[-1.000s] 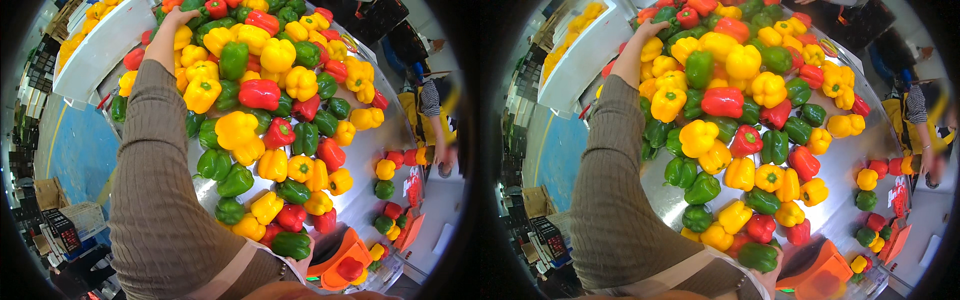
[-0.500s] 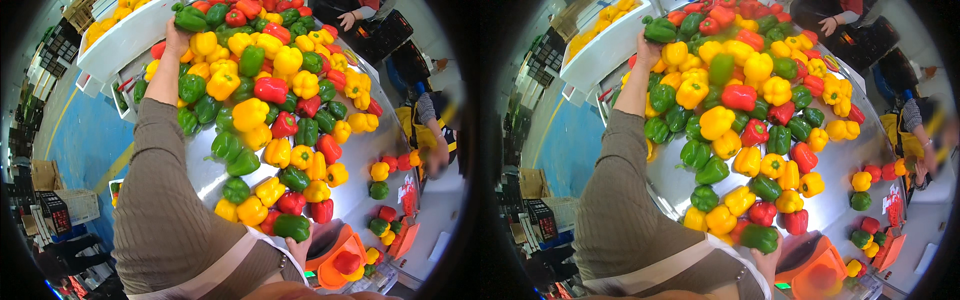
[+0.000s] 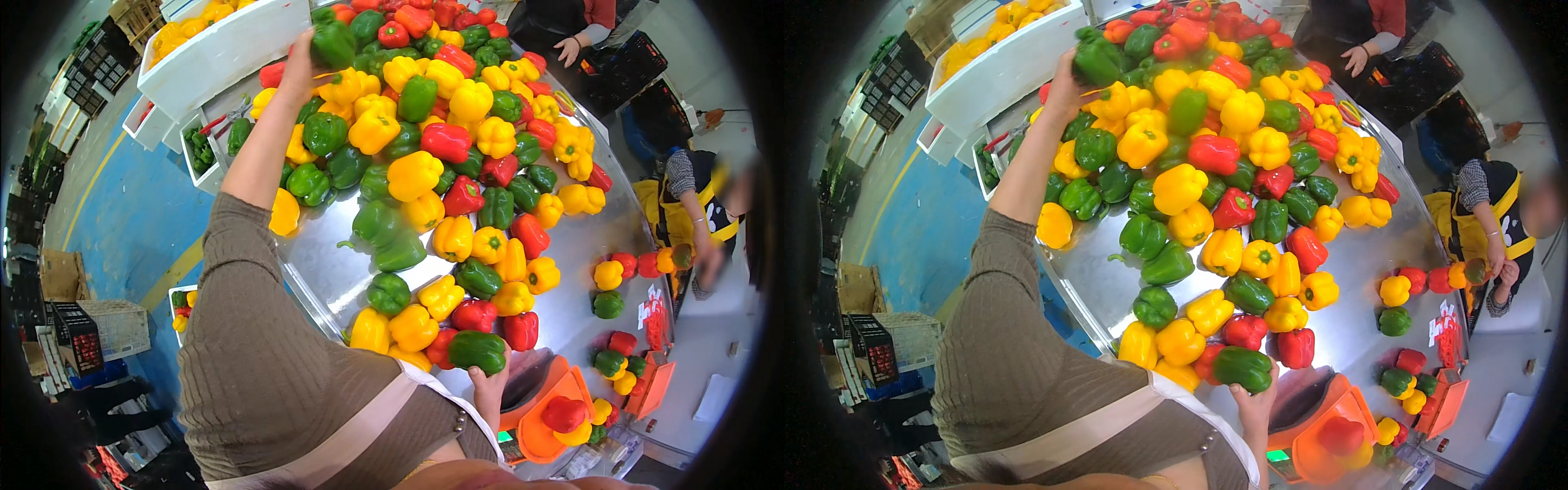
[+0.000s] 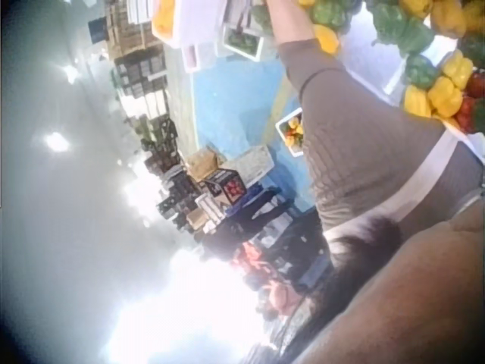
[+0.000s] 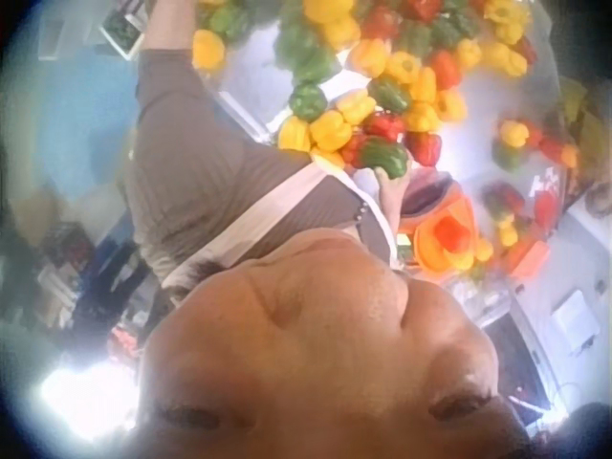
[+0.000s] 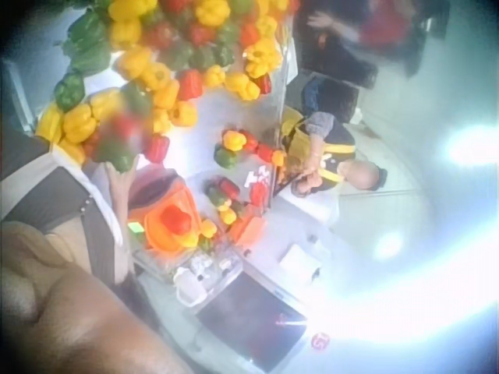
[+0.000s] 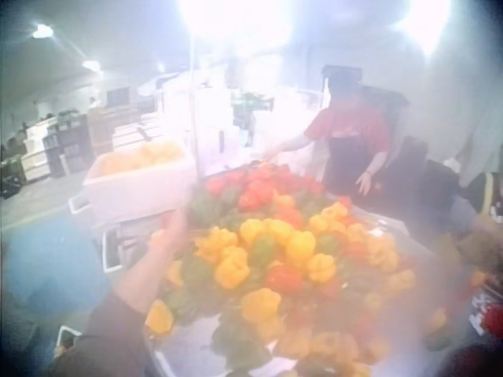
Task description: The person picks red, yellow, and green bell peppers from a large pile on a metal table and places them into an orange plastic tray on a digital scale. The person repeatedly fills the tray, weighs the peppers, and then removes them to continue the process.
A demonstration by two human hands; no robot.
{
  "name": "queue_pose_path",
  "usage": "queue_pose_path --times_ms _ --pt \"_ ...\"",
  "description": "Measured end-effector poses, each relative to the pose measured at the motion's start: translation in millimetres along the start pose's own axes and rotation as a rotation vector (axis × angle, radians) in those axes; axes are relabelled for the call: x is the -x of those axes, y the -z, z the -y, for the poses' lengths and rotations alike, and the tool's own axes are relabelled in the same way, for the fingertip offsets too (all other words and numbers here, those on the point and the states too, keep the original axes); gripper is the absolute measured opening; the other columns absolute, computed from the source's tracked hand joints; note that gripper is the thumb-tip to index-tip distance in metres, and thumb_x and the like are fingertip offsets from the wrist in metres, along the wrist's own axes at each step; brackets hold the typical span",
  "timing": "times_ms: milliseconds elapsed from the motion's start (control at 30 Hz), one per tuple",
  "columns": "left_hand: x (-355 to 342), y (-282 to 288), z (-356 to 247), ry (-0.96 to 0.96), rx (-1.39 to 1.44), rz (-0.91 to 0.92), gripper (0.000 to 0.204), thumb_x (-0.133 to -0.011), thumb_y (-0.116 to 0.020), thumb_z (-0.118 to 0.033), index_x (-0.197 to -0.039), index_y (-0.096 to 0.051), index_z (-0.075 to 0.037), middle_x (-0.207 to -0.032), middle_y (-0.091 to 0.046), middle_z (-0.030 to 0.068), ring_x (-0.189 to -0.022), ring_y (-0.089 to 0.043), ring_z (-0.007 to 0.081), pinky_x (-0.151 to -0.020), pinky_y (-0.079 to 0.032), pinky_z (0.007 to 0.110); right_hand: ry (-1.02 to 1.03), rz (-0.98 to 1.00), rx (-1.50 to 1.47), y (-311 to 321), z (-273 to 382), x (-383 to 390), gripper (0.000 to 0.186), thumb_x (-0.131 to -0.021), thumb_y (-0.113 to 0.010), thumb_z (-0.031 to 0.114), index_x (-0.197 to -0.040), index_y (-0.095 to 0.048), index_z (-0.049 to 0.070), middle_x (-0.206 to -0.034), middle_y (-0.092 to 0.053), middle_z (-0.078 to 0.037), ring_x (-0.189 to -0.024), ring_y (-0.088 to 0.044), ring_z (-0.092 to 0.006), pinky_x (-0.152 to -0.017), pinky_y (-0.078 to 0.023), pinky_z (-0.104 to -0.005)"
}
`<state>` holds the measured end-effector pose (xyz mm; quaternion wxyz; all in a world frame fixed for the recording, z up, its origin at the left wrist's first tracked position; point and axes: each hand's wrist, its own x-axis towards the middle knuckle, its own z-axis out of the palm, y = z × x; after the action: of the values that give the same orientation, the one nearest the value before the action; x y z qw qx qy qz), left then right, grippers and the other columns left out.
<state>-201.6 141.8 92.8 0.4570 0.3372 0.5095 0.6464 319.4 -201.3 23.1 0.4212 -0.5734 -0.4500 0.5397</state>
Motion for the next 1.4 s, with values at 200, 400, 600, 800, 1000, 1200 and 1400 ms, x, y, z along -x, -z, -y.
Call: queue_pose_path --times_ms 200,400,600,800,1000,1200,1400 --pt "-45 -96 24 0.115 -0.022 0.045 0.069 -0.092 -0.055 -0.066 -0.138 -0.051 -0.014 -0.132 -0.059 0.0069 -0.115 -0.061 0.0296 -0.094 -0.053 0.055 -0.005 -0.019 0.014 2 -6 0 0.092 -0.07 -0.091 0.042 -0.136 -0.041 0.001 -0.12 -0.059 -0.008 -0.109 -0.06 -0.0174 -0.096 -0.049 -0.0341" --pt "-139 -108 76 -0.105 -0.635 -0.069 0.061 -0.095 -0.053 -0.057 -0.127 -0.06 -0.005 -0.125 -0.067 0.0163 -0.106 -0.065 0.0397 -0.09 -0.053 0.05 -0.004 -0.062 0.081 3 -11 2 0.096 -0.068 -0.091 0.045 -0.136 -0.042 0.0 -0.12 -0.06 -0.009 -0.11 -0.06 -0.0188 -0.097 -0.049 -0.0351" --pt "-205 -73 130 0.159 -1.179 -0.001 0.09 -0.078 -0.067 -0.067 -0.144 -0.052 -0.009 -0.148 -0.051 0.0197 -0.14 -0.043 0.0415 -0.114 -0.038 0.041 -0.043 -0.081 0.093 1 -9 3 0.098 -0.065 -0.092 0.041 -0.138 -0.041 0.0 -0.12 -0.061 -0.009 -0.108 -0.062 -0.0192 -0.095 -0.05 -0.035" --pt "-208 -68 127 0.252 -1.194 0.017 0.085 -0.076 -0.072 -0.062 -0.146 -0.053 -0.019 -0.16 -0.027 0.0263 -0.149 -0.023 0.0419 -0.117 -0.031 0.046 -0.146 -0.096 0.011 0 -3 0 0.096 -0.061 -0.095 0.034 -0.134 -0.043 0.002 -0.117 -0.062 -0.009 -0.106 -0.064 -0.0191 -0.094 -0.051 -0.0342" --pt "-191 -71 146 0.027 -0.79 -0.221 0.068 -0.078 -0.075 -0.042 -0.138 -0.059 -0.015 -0.144 -0.044 0.0257 -0.127 -0.051 0.0371 -0.106 -0.045 0.042 -0.103 -0.07 0.048 6 -12 1 0.094 -0.062 -0.094 0.033 -0.135 -0.043 0.003 -0.117 -0.062 -0.009 -0.106 -0.063 -0.0189 -0.095 -0.051 -0.0341" --pt "-163 -75 122 0.023 0.391 -0.025 0.054 -0.084 -0.066 -0.03 -0.132 -0.055 -0.007 -0.128 -0.061 0.0147 -0.113 -0.062 0.0331 -0.097 -0.052 0.048 -0.039 -0.066 0.105 6 -16 1 0.092 -0.063 -0.092 0.031 -0.136 -0.043 0.002 -0.117 -0.062 -0.009 -0.106 -0.063 -0.0192 -0.094 -0.051 -0.0347" --pt "-97 -79 54 0.034 0.709 0.238 0.054 -0.091 -0.046 -0.039 -0.133 -0.056 -0.006 -0.136 -0.058 0.0174 -0.122 -0.057 0.0392 -0.101 -0.047 0.058 0.013 -0.046 0.029 4 -22 -1 0.087 -0.069 -0.089 0.031 -0.136 -0.043 0.002 -0.117 -0.06 -0.008 -0.106 -0.061 -0.0187 -0.095 -0.05 -0.0349"
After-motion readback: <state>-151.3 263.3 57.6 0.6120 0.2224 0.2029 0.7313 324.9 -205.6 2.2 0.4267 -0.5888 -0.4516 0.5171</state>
